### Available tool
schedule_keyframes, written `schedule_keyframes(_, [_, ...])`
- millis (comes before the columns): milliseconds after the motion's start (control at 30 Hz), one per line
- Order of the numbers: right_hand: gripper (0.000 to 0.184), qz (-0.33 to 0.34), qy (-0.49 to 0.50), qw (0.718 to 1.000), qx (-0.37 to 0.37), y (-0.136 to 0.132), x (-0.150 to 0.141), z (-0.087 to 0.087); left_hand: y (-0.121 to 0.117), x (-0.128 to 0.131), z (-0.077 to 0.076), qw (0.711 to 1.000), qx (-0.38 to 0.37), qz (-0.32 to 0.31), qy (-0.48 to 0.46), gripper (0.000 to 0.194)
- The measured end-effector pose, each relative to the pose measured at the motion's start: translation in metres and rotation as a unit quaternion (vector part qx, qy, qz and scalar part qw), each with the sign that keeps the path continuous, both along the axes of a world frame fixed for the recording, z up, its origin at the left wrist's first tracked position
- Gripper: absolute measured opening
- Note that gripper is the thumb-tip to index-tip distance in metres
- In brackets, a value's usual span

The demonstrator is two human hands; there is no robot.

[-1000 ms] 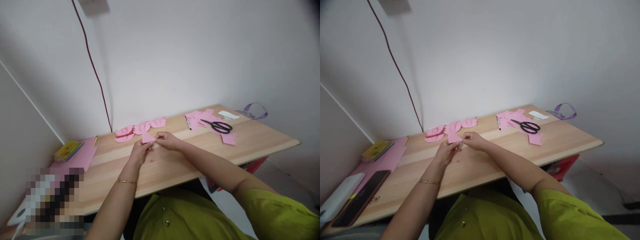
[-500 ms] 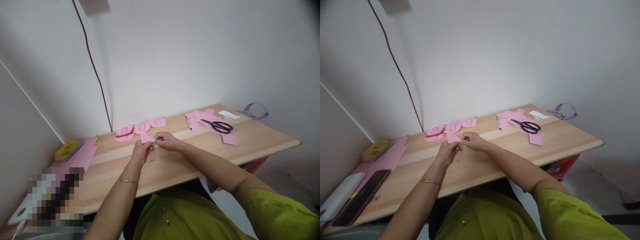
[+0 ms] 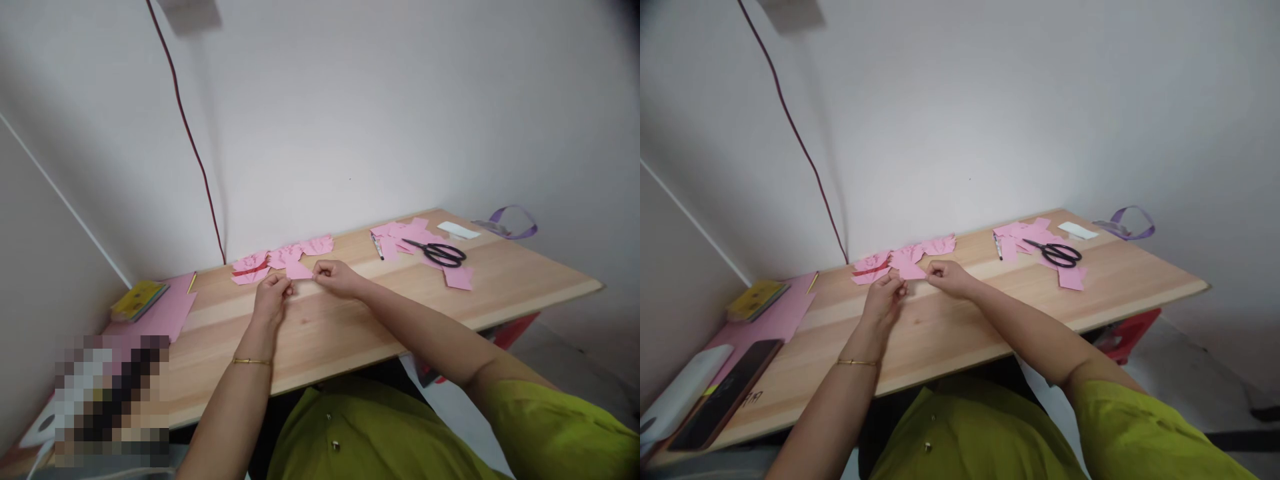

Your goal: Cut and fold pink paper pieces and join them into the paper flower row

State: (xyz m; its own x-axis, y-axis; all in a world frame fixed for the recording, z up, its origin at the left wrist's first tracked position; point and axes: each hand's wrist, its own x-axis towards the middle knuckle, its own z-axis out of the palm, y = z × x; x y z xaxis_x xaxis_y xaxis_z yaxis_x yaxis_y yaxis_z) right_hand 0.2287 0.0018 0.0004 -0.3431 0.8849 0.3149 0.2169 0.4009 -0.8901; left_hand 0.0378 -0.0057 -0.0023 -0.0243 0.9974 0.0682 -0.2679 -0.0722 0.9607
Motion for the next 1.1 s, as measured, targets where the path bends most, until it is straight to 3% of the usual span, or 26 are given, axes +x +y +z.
schedule_keyframes(667, [0.017, 0.004, 0.012, 1.0, -0.028, -0.002, -0.001, 0.003, 0.0, 0.0, 0.002, 0.999, -0.016, -0.009, -0.028, 0.017])
schedule_keyframes(867, [0.017, -0.015, 0.026, 0.999, -0.032, -0.001, 0.0, 0.004, -0.005, 0.002, 0.006, 0.994, -0.06, -0.05, -0.082, 0.026])
schedule_keyframes(1000, [0.02, -0.024, 0.039, 0.998, -0.038, -0.001, -0.001, 0.001, -0.012, 0.007, 0.006, 0.989, -0.069, -0.117, -0.056, 0.03])
schedule_keyframes(1100, [0.022, 0.007, 0.033, 0.998, -0.044, -0.003, -0.005, -0.001, -0.014, 0.012, 0.002, 0.987, -0.072, -0.139, -0.031, 0.031])
